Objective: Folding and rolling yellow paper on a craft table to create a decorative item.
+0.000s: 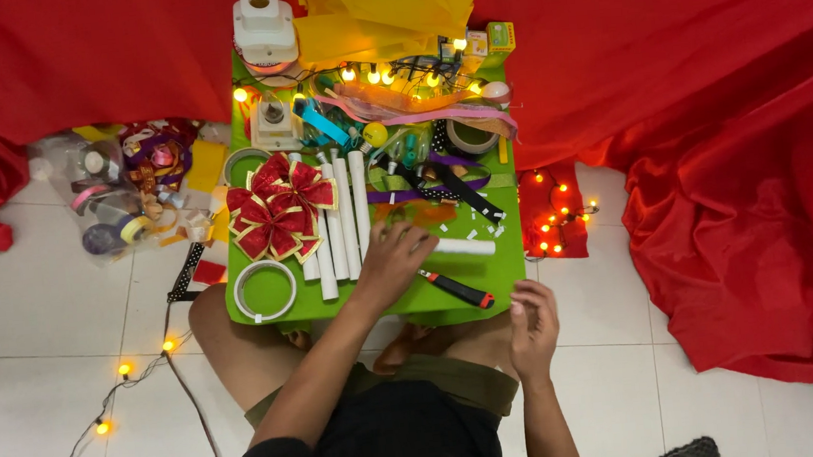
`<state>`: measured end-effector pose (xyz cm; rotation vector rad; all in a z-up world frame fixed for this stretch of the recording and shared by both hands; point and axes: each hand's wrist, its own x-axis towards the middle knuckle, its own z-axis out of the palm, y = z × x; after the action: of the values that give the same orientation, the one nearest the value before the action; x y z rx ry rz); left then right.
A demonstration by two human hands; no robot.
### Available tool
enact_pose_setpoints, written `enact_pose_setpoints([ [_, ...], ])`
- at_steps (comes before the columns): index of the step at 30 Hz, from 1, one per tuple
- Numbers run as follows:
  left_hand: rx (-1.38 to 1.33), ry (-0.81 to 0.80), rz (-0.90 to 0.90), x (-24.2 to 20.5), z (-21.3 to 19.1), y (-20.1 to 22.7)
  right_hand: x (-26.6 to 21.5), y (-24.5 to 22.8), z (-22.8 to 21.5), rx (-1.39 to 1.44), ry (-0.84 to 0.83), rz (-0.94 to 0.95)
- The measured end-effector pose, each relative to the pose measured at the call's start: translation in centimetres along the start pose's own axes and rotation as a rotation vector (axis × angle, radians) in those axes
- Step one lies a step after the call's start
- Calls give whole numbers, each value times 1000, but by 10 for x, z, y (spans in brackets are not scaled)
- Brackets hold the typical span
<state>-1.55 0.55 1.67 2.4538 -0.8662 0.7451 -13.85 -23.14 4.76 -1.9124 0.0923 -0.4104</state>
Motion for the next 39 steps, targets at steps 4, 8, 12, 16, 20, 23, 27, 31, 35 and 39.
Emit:
enact_pose_setpoints([
  [4,-23,69,49,-9,-39,11,15,-9,5,-226,4,-409],
  [8,-79,74,72,-16,-66,23,27,-6,21,-277,-205,-381],
  [12,-82,81,53,-21,-82,24,20,-2,49,-79,-364,-124],
  [16,28,204,-73,-49,-57,16,12,1,72,99,-339,125],
  [20,-167,363,-392,-70,-52,37,5,5,79,224,-378,249],
  [23,-937,354,-891,-71,-56,55,2,1,80,245,-393,286],
  [27,-1612,303,-950,-83,-40,53,2,-5,81,228,-471,292],
  [31,-1659,349,-937,-85,-40,49,6,-44,79,141,-460,57],
  [35,-1666,379,-967,-86,-39,51,19,-71,82,8,-346,-130],
  [39,-1683,415,-942,-88,-40,58,18,-75,88,-51,-192,-371],
])
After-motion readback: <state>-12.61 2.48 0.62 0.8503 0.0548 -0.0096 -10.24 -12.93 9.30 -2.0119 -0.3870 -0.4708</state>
